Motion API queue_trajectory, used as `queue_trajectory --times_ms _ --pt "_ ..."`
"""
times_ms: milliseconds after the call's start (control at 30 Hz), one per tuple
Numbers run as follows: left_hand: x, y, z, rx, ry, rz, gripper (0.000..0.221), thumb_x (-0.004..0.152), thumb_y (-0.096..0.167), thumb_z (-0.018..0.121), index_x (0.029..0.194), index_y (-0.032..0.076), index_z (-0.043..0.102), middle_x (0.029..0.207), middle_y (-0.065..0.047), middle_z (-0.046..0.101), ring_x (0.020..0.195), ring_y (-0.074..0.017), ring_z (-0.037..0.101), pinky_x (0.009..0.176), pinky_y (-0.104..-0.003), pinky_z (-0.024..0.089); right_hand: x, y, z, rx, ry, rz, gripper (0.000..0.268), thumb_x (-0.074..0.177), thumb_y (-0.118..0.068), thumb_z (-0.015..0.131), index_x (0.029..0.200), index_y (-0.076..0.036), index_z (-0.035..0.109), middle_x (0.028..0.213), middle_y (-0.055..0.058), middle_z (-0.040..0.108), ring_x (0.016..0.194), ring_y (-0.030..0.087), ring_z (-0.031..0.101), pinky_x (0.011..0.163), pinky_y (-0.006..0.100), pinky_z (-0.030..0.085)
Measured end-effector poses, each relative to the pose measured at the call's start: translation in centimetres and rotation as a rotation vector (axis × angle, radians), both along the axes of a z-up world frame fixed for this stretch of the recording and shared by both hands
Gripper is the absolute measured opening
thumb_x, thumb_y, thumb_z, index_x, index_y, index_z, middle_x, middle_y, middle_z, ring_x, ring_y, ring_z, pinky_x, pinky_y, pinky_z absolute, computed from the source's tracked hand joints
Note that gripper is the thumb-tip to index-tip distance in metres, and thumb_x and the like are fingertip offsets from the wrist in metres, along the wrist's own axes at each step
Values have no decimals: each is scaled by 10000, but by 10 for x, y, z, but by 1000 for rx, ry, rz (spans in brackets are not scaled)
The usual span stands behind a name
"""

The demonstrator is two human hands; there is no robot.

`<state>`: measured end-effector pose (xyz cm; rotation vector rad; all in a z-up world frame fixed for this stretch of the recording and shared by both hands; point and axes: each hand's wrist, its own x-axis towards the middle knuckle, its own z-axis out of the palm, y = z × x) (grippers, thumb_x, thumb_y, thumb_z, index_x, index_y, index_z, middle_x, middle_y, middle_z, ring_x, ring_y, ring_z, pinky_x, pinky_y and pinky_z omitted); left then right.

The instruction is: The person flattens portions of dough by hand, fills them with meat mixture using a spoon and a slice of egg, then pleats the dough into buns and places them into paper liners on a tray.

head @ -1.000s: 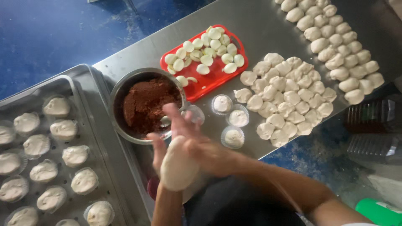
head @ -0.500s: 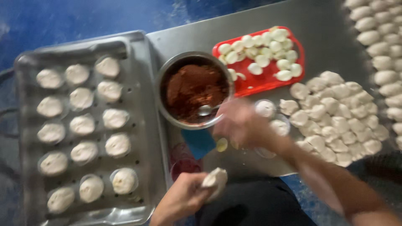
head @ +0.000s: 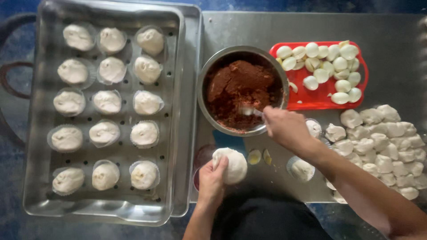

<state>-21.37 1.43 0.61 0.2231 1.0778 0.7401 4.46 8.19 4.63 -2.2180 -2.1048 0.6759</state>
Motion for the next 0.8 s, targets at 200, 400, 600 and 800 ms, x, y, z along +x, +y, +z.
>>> queue_trajectory --times_ms 200,400,600,800 --pt "5 8 -26 39 59 85 311 978 172 656 1144 -86 708 1021 -142 765 867 -211 732 790 -350 602 -24 12 -7 -21 -70 17 180 971 -156 523 1114 -88 609 884 145 699 687 311 723 559 462 575" --pt "9 21 -53 132 61 257 302 1000 136 579 1184 -94 647 1099 -149 741 953 -206 738 871 -335 593 -36 -1 -27 -191 -122 113 198 930 -174 554 1071 -105 675 875 150 717 799 354 726 674 506 564" --pt "22 39 -58 169 -10 245 286 1014 90 590 1201 -121 642 1096 -164 729 942 -215 715 845 -343 584 5 9 -33 -277 521 -112 353 877 -167 584 1142 -61 792 865 114 775 730 221 712 668 357 554" --pt "19 41 -16 135 31 89 317 1020 108 554 1222 -118 648 1109 -174 728 965 -247 717 859 -383 583 45 -8 -28 -318 813 -304 317 925 -156 644 1196 -65 780 796 37 735 695 84 622 615 268 509"
